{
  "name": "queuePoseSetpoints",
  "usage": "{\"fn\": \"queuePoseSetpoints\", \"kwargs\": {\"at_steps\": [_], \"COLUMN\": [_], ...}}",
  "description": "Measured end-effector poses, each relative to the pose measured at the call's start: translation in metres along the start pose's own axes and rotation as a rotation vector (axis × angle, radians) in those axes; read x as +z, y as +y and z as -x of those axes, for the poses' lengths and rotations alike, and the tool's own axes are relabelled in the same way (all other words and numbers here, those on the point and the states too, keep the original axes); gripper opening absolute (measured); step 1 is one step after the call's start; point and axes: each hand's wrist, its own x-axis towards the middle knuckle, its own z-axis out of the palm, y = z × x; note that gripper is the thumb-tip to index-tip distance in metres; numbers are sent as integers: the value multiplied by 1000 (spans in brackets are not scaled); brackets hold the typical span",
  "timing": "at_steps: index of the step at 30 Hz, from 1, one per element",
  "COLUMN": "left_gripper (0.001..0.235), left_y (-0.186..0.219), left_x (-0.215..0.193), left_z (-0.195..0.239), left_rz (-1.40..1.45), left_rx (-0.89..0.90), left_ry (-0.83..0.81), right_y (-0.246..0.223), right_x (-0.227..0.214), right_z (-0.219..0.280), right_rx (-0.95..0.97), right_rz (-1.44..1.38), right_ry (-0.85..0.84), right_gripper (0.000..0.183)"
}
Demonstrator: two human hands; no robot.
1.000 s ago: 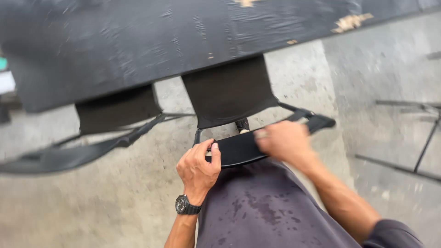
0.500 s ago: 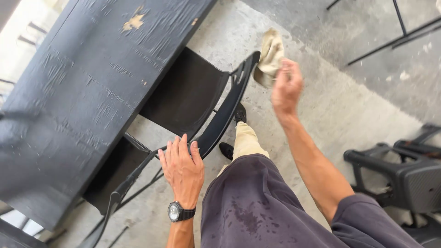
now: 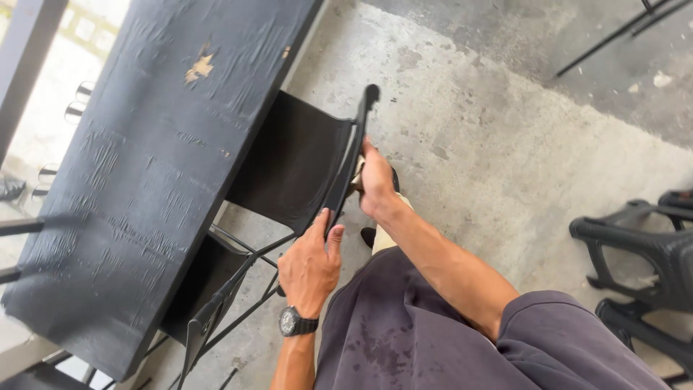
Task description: Wiping down black folding chairs using a cloth.
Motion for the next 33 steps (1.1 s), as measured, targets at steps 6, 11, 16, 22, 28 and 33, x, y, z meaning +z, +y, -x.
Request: {"fn": "queuePoseSetpoints", "kwargs": {"at_steps": [6,11,16,22,28,33], "left_gripper": [74,73,43,82,89,99], "left_y": [0,-3,-13,-34,-69,-74], "left_x": [9,30,57,26,54,52], "left_z": [0,-2,-5,30,34,36], "left_rz": [41,-6,-16,16,465,594], "left_rx": [29,19,-52,-85,-192,-163], "left_ry": [40,182,331,414,514,572], "right_y": [-48,-74,-9,-127,-54,33], "right_x": [-24,-34,-53,-25,-17,-33], "right_z": [60,60,43,-47,12,80], "right_rx": [-425,-1233,-1692,-1775,-1661,-1521], "right_rz": [17,843,1490,1649,1879,1569], "right_ry": [-124,-334,-790,-912,-881,-1105], "right_gripper": [23,12,15,37,22,25]}}
